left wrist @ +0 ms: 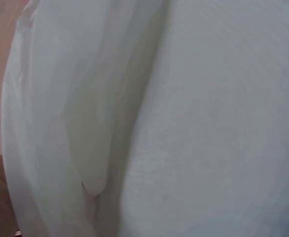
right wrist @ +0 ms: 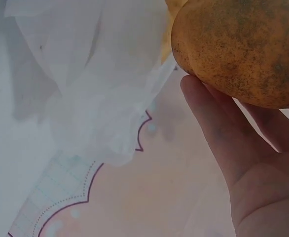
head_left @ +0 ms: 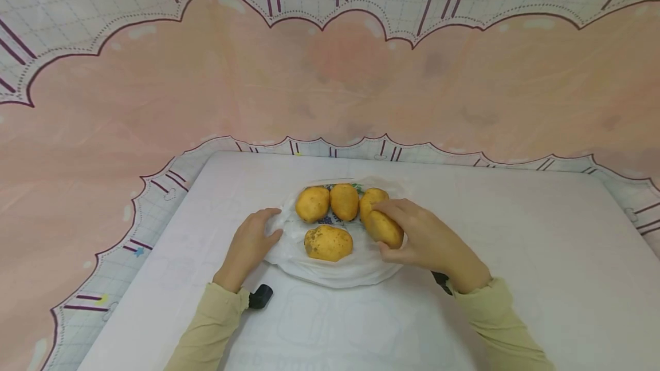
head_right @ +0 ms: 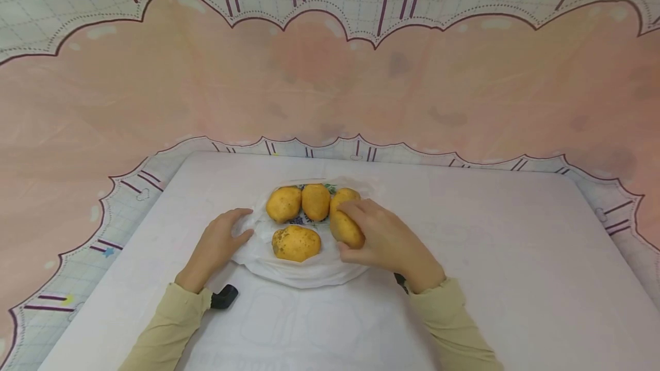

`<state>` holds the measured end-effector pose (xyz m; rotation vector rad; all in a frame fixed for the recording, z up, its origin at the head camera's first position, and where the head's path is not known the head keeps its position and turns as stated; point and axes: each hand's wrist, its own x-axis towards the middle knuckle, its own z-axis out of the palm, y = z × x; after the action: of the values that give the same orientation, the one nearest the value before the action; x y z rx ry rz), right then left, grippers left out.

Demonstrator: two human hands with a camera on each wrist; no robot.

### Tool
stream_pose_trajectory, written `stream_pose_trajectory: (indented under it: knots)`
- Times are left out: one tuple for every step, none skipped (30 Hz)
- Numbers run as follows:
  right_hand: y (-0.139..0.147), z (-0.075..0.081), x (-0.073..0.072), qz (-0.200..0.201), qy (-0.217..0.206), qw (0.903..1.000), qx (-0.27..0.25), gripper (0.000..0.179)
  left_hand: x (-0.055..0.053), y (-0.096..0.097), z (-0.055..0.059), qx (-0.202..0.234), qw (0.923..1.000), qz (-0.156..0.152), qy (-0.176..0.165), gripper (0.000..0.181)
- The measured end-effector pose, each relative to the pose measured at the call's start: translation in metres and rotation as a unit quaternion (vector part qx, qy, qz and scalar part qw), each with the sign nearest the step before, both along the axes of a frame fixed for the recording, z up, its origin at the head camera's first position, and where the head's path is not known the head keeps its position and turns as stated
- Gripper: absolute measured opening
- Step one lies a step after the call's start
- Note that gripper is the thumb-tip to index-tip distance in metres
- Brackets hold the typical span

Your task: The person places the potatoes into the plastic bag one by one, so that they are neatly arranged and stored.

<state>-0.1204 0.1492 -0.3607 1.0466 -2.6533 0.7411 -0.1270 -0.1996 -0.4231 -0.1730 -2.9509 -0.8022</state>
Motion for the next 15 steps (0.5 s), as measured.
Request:
stream_pose_trajectory:
  knots:
    - [-0.002,0.000,0.000,0.001,-0.003,1.0000,0.001,0.060,0.000,0.000,0.000,0.000,1.0000,0.000,-0.001,0.046]
    - [-0.003,-0.001,0.000,0.001,-0.006,1.0000,0.003,0.059,0.000,0.000,0.000,0.000,1.0000,0.001,-0.002,0.046]
    - [-0.005,-0.002,-0.001,0.003,-0.008,1.0000,0.004,0.059,0.000,0.000,0.000,0.001,1.0000,0.001,-0.003,0.046]
    - [-0.007,-0.002,0.000,0.004,-0.009,0.9999,0.006,0.058,0.000,0.000,0.000,0.001,1.0000,0.001,-0.004,0.046]
    - [-0.008,-0.003,0.000,0.007,-0.009,0.9999,0.009,0.058,0.000,0.000,0.000,0.002,1.0000,0.001,-0.005,0.047]
    - [-0.010,-0.003,0.000,0.010,-0.008,0.9999,0.011,0.058,0.001,0.000,0.000,0.002,1.0000,0.001,-0.005,0.046]
    - [-0.011,-0.004,0.000,0.013,-0.006,0.9998,0.013,0.057,0.001,0.000,0.000,0.003,1.0000,0.001,-0.005,0.046]
    - [-0.013,-0.005,0.000,0.017,-0.004,0.9997,0.014,0.057,0.001,0.000,0.000,0.003,1.0000,0.000,-0.005,0.046]
    - [-0.015,-0.005,0.001,0.021,-0.004,0.9997,0.015,0.056,0.001,0.000,0.001,0.002,1.0000,0.000,-0.005,0.046]
    - [-0.016,-0.006,0.001,0.024,-0.004,0.9996,0.016,0.056,0.001,0.000,0.001,0.002,1.0000,0.000,-0.005,0.046]
    - [-0.018,-0.007,0.001,0.026,-0.003,0.9995,0.018,0.055,0.001,0.000,0.001,0.002,1.0000,0.000,-0.004,0.046]
    - [-0.019,-0.008,0.000,0.027,-0.004,0.9995,0.019,0.055,0.001,0.000,0.001,0.001,1.0000,0.000,-0.005,0.046]
    - [-0.021,-0.009,0.000,0.028,-0.006,0.9994,0.020,0.055,0.001,0.000,0.001,0.001,1.0000,0.000,-0.005,0.046]
    - [-0.022,-0.010,0.000,0.028,-0.009,0.9993,0.020,0.055,0.001,0.000,0.002,0.000,1.0000,0.000,-0.005,0.047]
    - [-0.023,-0.011,0.000,0.029,-0.012,0.9993,0.021,0.055,0.001,0.000,0.002,-0.001,1.0000,0.000,-0.005,0.047]
